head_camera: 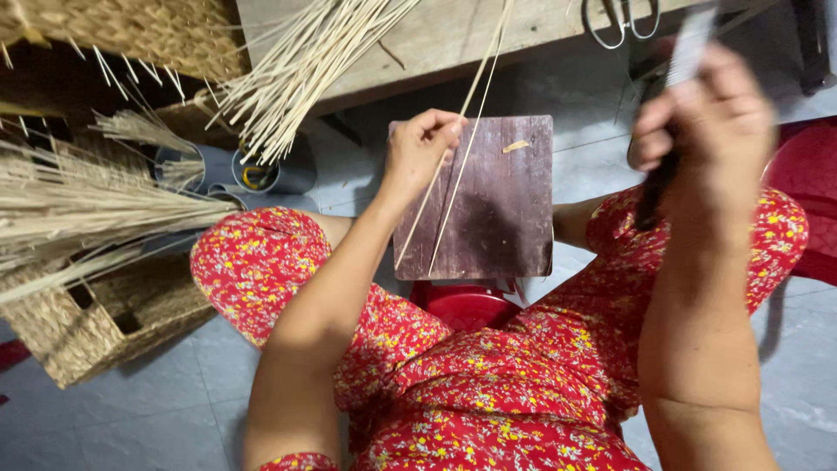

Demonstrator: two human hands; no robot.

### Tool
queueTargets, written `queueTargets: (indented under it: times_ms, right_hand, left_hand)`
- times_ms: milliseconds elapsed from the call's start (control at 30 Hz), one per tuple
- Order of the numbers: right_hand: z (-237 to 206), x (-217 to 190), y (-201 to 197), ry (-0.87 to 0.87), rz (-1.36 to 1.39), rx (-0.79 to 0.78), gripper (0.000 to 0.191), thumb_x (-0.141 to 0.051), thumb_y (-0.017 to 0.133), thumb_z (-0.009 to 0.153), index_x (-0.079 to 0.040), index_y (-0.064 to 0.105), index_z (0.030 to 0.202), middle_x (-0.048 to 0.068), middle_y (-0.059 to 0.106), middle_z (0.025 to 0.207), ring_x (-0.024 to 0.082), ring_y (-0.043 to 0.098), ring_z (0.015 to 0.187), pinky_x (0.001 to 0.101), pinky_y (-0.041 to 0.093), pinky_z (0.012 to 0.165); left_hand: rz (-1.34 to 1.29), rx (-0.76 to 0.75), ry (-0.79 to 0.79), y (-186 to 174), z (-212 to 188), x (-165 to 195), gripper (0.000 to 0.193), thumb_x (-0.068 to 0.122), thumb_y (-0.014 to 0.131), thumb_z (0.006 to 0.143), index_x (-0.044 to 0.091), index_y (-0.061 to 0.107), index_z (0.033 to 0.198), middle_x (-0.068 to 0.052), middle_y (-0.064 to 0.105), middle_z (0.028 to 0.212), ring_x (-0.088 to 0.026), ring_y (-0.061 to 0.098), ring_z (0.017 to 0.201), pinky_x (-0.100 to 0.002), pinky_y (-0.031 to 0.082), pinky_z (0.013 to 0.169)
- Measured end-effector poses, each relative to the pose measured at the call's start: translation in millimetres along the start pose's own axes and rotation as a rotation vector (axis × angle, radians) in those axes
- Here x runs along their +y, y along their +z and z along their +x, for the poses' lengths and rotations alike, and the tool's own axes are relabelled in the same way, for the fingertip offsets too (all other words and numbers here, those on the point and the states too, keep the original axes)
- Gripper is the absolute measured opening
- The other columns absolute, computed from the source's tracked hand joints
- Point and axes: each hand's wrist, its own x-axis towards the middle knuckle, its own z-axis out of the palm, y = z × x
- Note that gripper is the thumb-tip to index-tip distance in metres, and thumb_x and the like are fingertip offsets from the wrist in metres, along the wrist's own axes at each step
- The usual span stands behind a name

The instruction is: The person sits on a low stool with a wooden board on their lap and splits thin bamboo strips into finer slivers using a knife. They draw each strip against the knife blade, set finished slivers on the workbench, and take new strips from a pile one at a time.

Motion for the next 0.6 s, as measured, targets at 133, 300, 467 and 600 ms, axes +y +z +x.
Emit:
queueTargets:
  times_ms: [133, 300, 467, 600]
  right_hand:
    - [-7.8, 14.1, 53.8, 0.284, -0.143, -0.225, 0.049, -0.011, 0.061, 0.103, -0.009, 0.053, 0.151, 0.005, 0.07, 0.084, 0.008, 0.062, 0.066, 0.0212, 0.049, 0.057]
    - [-16.7, 19.8, 76.5, 0.382, -0.123, -0.375, 0.045, -0.011, 0.061, 0.101, -0.009, 0.055, 0.145, 0.002, 0.068, 0.08, 0.006, 0.057, 0.062, 0.0199, 0.045, 0.053]
    - [-18.6, 24.3, 78.4, 0.389, 0.002, -0.387, 0.039, -0.008, 0.061, 0.102, -0.005, 0.059, 0.141, 0.004, 0.068, 0.082, 0.007, 0.057, 0.064, 0.02, 0.045, 0.055]
    - [-17.9, 24.2, 76.8, 0.358, 0.021, -0.35, 0.038, -0.007, 0.062, 0.102, -0.005, 0.06, 0.14, 0.005, 0.068, 0.084, 0.007, 0.057, 0.065, 0.0199, 0.043, 0.055]
  left_hand:
    - [-0.156, -0.081, -0.001, 5.0, -39.3, 65.9, 0.015, 0.021, 0.069, 0.1, 0.009, 0.076, 0.106, 0.005, 0.068, 0.078, -0.002, 0.06, 0.068, -0.02, 0.051, 0.059]
    - [-0.17, -0.198, 0.097, -1.9, -59.9, 105.7, 0.015, 0.019, 0.068, 0.102, 0.006, 0.075, 0.104, 0.005, 0.068, 0.081, -0.002, 0.061, 0.073, -0.021, 0.051, 0.064]
    - [-0.121, -0.231, 0.141, -15.8, -65.8, 117.0, 0.015, 0.019, 0.07, 0.102, 0.004, 0.076, 0.104, 0.004, 0.068, 0.081, -0.002, 0.06, 0.074, -0.021, 0.049, 0.065]
    - [-0.074, -0.273, 0.19, -27.5, -66.9, 122.3, 0.015, 0.018, 0.069, 0.102, 0.005, 0.075, 0.104, 0.003, 0.071, 0.083, -0.002, 0.062, 0.074, -0.021, 0.052, 0.067]
